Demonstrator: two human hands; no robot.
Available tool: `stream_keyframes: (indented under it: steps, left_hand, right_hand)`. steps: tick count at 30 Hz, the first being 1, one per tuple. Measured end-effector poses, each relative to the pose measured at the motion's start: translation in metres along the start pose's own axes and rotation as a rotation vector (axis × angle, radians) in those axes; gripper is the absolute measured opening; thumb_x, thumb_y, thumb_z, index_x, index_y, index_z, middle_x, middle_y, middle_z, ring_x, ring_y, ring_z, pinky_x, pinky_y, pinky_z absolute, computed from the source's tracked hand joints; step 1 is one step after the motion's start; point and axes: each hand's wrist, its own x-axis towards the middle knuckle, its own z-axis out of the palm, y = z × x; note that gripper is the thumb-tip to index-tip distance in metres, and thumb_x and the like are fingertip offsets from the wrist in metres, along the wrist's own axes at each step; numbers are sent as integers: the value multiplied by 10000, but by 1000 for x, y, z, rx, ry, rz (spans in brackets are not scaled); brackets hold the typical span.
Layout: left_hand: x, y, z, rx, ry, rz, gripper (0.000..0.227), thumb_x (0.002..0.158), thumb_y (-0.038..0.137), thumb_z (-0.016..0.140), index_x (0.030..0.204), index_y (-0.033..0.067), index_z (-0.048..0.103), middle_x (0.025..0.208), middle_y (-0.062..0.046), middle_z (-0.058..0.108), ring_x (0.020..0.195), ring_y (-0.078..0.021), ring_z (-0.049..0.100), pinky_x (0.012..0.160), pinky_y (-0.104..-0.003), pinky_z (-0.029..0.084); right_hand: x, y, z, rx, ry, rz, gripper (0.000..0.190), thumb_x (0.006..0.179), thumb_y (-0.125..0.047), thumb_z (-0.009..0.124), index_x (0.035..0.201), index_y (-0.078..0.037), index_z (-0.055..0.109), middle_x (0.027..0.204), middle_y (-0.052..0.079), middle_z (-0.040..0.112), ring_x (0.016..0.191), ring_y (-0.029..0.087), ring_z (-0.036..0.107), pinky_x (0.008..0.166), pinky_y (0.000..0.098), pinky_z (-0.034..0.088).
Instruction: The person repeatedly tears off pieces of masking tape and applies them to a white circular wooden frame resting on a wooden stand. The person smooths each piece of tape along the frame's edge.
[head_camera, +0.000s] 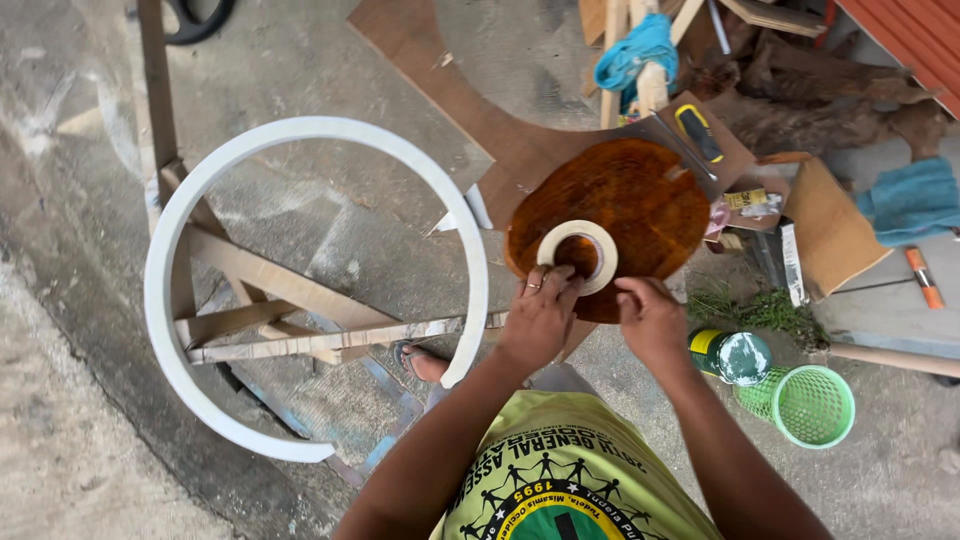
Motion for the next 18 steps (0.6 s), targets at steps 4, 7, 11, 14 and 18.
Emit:
stream_keyframes:
  steps: [4,7,11,14,18]
  left_hand:
    - [21,-3,24,128,-99,-5,401,865,280,774,1241,159,711,1369,-78,563,1414,-368,353,1112,-509,349]
    - [25,2,26,-21,130,-12,343,839,312,765,1114,111,732,1081,-74,653,1329,-338,458,1118,-559,307]
    - [28,19,12,-199,210,-82,366,864,386,757,1066,81,745,990,-90,689,1161,-304,602,1085,-550,351]
    - [28,23,9,-228,192,-113,374,871,396,746,1081,87,743,972,-94,704,1038,-304,677,1046,-514,404]
    - [30,27,-8,-214,231,-132,363,858,391,750,1061,90,748,935,-102,711,927,-307,718,1018,-498,437]
  right_hand:
    - [-4,-5,13,83,92,-19,279,872,-8,763,1142,-77,775,1024,133,733,896,337,747,712,393,638]
    - [0,-28,4,266,207,51,297,863,15,781,1156,-29,766,1006,197,723,915,376,738,692,382,629]
    - [5,-53,-11,473,268,108,299,895,6,773,1189,-49,762,1034,143,725,944,245,727,730,314,617]
    - [12,-67,-23,538,288,86,287,903,20,772,1186,-24,760,1021,147,712,926,201,699,731,301,600]
    - [18,-74,-31,469,304,3,174,885,-12,823,1049,-71,815,952,81,737,871,176,719,678,274,573]
